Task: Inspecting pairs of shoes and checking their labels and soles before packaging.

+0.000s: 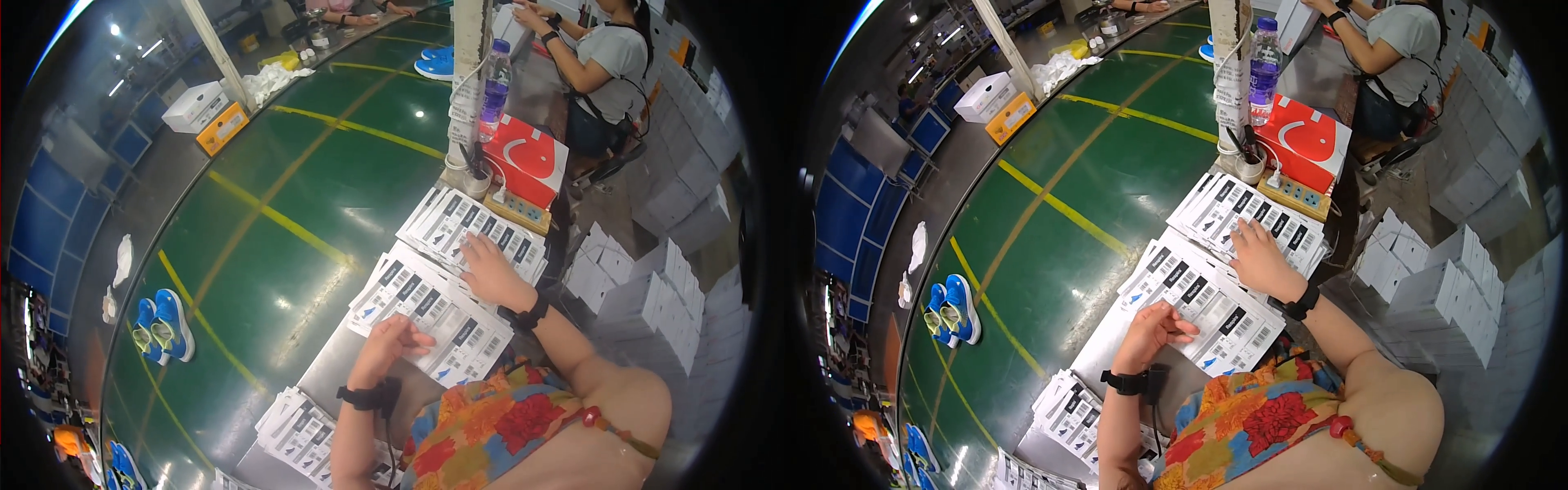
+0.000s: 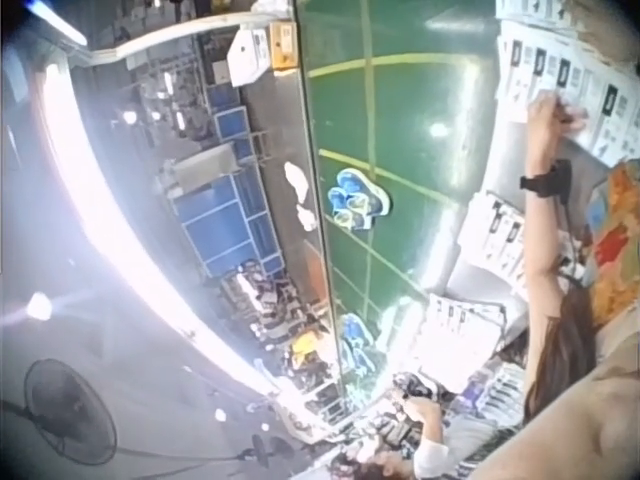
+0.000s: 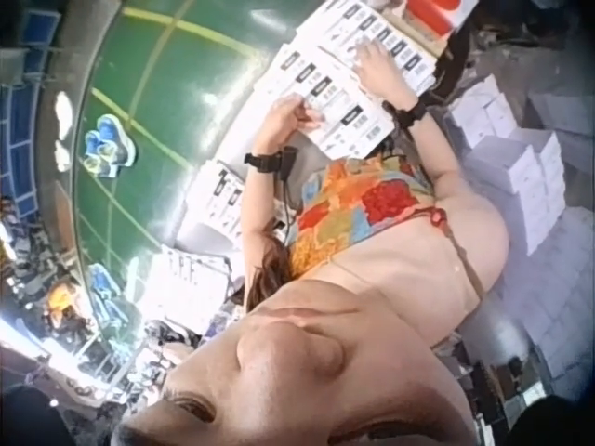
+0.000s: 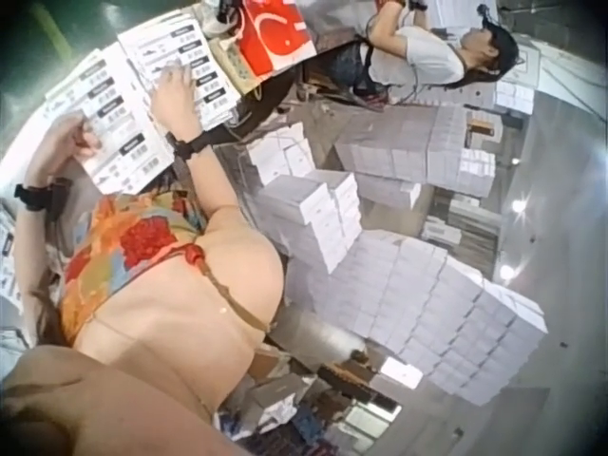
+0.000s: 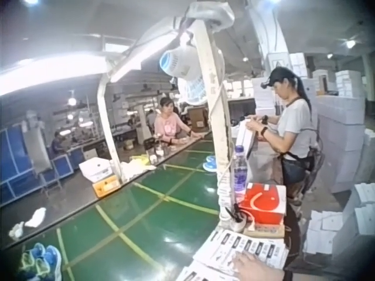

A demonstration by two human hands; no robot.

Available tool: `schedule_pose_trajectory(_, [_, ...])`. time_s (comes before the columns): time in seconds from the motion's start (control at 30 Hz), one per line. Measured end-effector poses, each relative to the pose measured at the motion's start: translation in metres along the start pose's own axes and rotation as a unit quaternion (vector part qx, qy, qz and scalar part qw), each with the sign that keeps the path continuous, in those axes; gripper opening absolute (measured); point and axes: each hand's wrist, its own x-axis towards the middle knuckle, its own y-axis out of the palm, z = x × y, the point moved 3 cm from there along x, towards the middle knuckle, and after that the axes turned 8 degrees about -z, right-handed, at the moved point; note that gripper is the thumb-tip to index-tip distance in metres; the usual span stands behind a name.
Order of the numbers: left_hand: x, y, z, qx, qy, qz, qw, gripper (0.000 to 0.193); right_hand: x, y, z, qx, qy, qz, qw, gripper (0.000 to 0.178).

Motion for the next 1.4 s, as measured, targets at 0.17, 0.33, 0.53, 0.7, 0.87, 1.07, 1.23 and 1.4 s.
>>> schedule_pose_trajectory(0.17, [-0.001,0.003,-0.001,0.017,-0.001,-0.017,1.000,0.029,0.001,0.003,-0.003,-0.014,-0.013,0.012,1.000,0.053])
schedule_pose_trajectory(0.33, [0.000,0.003,-0.001,0.016,0.005,-0.009,1.000,0.029,-0.002,0.003,-0.004,-0.002,-0.011,-0.001,1.000,0.052])
schedule_pose_trajectory(0.53, [-0.001,0.000,-0.002,0.018,-0.002,0.000,1.000,0.030,-0.006,-0.013,-0.001,-0.014,0.000,0.046,0.999,0.059])
schedule_pose_trajectory(0.7, [-0.001,0.000,-0.001,0.025,-0.008,-0.010,1.000,0.029,-0.009,-0.013,-0.002,-0.042,-0.005,0.062,0.997,0.066])
schedule_pose_trajectory(0.87, [0.000,0.001,-0.001,0.020,-0.005,-0.010,1.000,0.029,-0.013,-0.012,-0.006,-0.045,-0.022,0.022,0.999,0.059])
schedule_pose_trajectory(1.07, [0.000,0.007,-0.004,-0.024,0.004,-0.016,1.000,0.020,-0.014,-0.013,-0.003,-0.046,-0.016,0.016,0.999,0.055])
schedule_pose_trajectory(1.23, [-0.003,0.007,-0.005,-0.062,0.011,0.001,0.998,0.018,-0.008,-0.022,-0.006,-0.001,-0.022,0.032,0.999,0.052])
schedule_pose_trajectory(1.4, [-0.009,0.009,-0.009,-0.110,0.023,0.008,0.994,0.017,0.000,-0.041,0.015,0.071,-0.041,-0.056,0.995,0.035])
